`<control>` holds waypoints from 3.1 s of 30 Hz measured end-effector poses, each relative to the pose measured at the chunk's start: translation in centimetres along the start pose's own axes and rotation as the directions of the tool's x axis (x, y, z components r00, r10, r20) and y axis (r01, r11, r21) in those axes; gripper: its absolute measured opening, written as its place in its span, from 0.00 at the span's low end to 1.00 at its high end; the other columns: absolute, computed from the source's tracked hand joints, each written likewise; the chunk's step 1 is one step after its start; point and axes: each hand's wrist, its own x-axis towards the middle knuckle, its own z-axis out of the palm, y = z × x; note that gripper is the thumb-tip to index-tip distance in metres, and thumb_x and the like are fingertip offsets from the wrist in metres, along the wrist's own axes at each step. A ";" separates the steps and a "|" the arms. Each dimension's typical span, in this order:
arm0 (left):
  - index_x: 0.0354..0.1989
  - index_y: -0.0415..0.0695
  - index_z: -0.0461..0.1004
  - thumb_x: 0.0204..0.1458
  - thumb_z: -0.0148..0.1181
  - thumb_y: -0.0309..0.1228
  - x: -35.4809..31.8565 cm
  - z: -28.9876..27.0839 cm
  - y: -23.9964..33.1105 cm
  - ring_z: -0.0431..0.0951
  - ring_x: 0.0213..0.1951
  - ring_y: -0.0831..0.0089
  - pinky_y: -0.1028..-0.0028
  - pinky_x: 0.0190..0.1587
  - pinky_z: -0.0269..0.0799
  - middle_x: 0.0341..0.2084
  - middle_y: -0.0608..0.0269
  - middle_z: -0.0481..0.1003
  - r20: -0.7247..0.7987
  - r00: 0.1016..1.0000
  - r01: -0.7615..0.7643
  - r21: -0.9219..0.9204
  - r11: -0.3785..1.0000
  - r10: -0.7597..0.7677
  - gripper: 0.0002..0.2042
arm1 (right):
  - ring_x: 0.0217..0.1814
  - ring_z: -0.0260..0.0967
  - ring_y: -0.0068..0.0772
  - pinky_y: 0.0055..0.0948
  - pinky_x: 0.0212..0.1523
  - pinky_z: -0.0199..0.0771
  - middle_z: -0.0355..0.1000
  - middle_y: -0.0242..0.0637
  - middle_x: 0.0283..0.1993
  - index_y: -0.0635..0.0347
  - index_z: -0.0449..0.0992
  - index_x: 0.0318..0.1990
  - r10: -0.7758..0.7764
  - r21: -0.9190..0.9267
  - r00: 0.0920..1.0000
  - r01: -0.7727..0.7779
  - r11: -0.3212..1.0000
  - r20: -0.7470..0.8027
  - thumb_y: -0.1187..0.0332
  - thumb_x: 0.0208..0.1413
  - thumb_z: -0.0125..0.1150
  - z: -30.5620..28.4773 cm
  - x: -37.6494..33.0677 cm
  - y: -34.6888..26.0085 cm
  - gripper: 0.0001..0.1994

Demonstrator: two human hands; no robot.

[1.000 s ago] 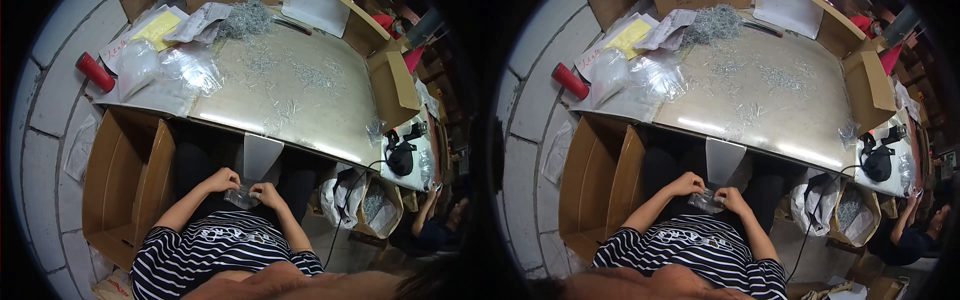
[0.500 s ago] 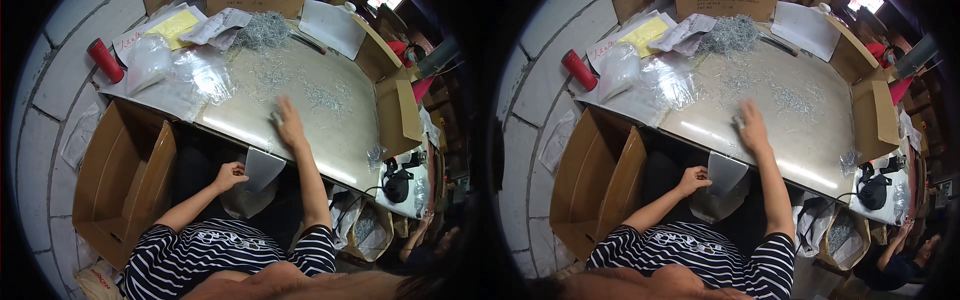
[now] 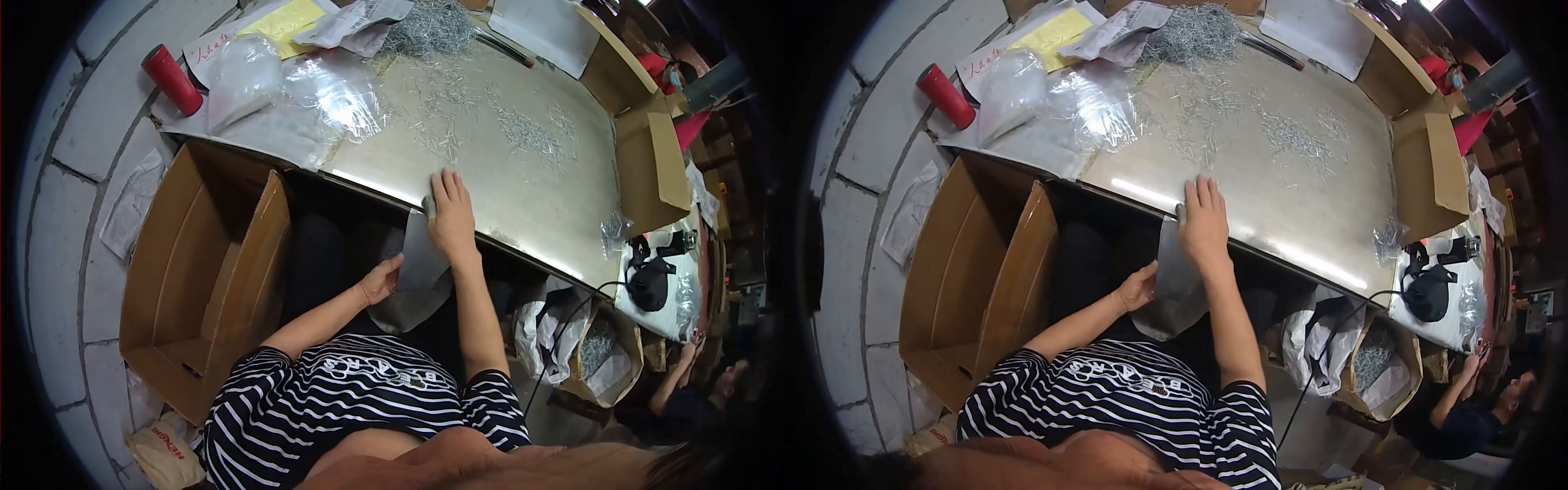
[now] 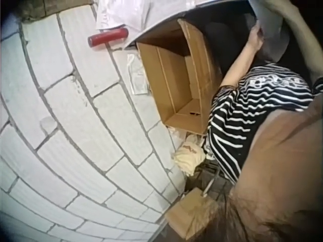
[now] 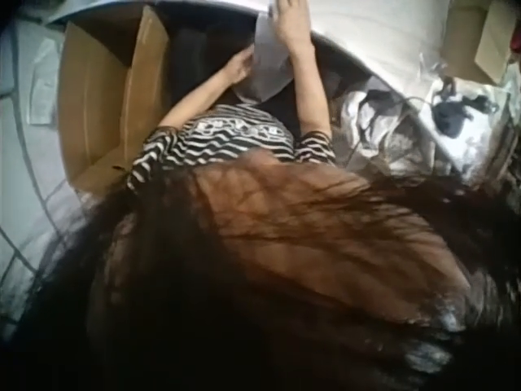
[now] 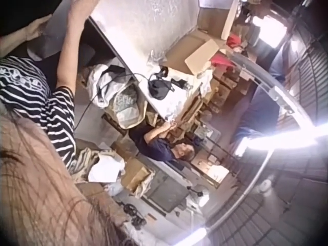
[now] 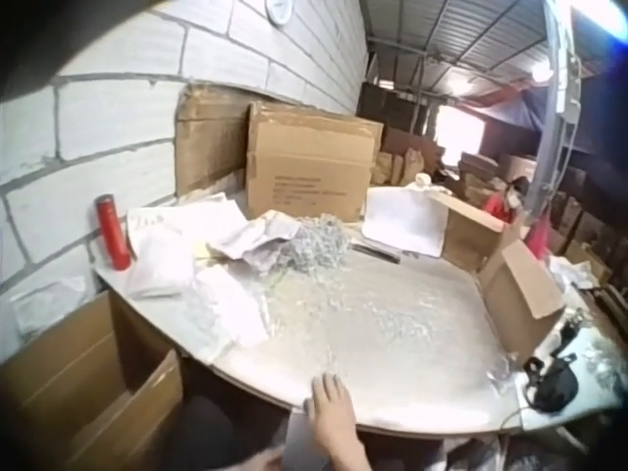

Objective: Manually bagging small metal fasteners at a workbench.

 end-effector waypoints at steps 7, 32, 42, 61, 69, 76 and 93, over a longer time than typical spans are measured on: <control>0.38 0.36 0.77 0.57 0.33 0.67 1.4 -6.3 -0.1 0.80 0.30 0.67 0.70 0.41 0.76 0.31 0.53 0.79 0.027 0.981 0.190 0.040 0.981 -0.191 0.40 | 0.65 0.59 0.52 0.44 0.63 0.58 0.67 0.50 0.59 0.64 0.75 0.50 0.076 0.256 0.997 -0.076 0.964 0.012 0.69 0.55 0.57 -4.1 0.4 0.8 0.15; 0.53 0.35 0.68 0.43 0.69 0.21 -2.2 -2.0 -0.3 0.78 0.41 0.74 0.73 0.44 0.78 0.42 0.60 0.77 0.125 0.982 0.074 0.435 0.897 -0.142 0.26 | 0.49 0.74 0.43 0.30 0.50 0.73 0.74 0.46 0.45 0.65 0.74 0.48 0.203 0.562 0.976 -0.209 0.800 0.075 0.88 0.49 0.52 -6.7 -13.9 -3.4 0.18; 0.48 0.36 0.70 0.40 0.69 0.18 -2.1 -1.0 -0.7 0.78 0.35 0.76 0.75 0.40 0.78 0.35 0.63 0.77 0.124 0.991 -0.005 0.440 0.898 -0.055 0.23 | 0.52 0.70 0.55 0.42 0.52 0.71 0.71 0.52 0.49 0.61 0.72 0.52 -0.005 0.493 0.925 -0.198 0.847 0.380 0.82 0.47 0.52 -3.2 -14.3 -3.1 0.21; 0.54 0.39 0.72 0.62 0.52 0.41 -2.1 1.0 0.5 0.78 0.45 0.73 0.73 0.38 0.80 0.44 0.60 0.77 0.065 0.964 0.208 0.425 0.881 -0.259 0.20 | 0.44 0.76 0.30 0.28 0.47 0.74 0.77 0.45 0.40 0.69 0.76 0.47 0.154 0.574 0.904 -0.376 0.727 0.398 0.73 0.50 0.66 -4.4 -13.6 0.2 0.16; 0.63 0.38 0.60 0.64 0.45 0.42 -3.0 4.2 4.7 0.79 0.46 0.56 0.67 0.43 0.80 0.47 0.47 0.75 0.197 0.980 -0.052 0.217 0.975 0.008 0.25 | 0.31 0.70 0.21 0.23 0.34 0.69 0.74 0.33 0.26 0.67 0.78 0.30 0.336 0.754 0.928 -0.337 0.564 0.163 0.75 0.48 0.64 -10.8 -11.4 4.3 0.04; 0.53 0.33 0.68 0.61 0.50 0.39 -4.2 1.6 4.3 0.81 0.43 0.61 0.72 0.43 0.78 0.45 0.44 0.76 0.089 0.996 -0.010 0.431 0.902 -0.032 0.20 | 0.36 0.74 0.50 0.38 0.36 0.71 0.75 0.49 0.32 0.62 0.79 0.36 0.529 0.253 0.732 -0.465 0.849 -0.429 0.67 0.54 0.61 -14.5 -11.4 20.0 0.08; 0.63 0.30 0.57 0.56 0.56 0.38 2.6 3.9 17.7 0.55 0.66 0.49 0.57 0.67 0.50 0.63 0.39 0.57 0.358 0.635 0.163 0.804 -0.572 0.684 0.31 | 0.58 0.68 0.50 0.36 0.61 0.65 0.72 0.48 0.53 0.63 0.75 0.48 0.190 0.308 0.975 -0.148 0.940 -0.111 0.89 0.35 0.44 -10.0 4.1 17.4 0.28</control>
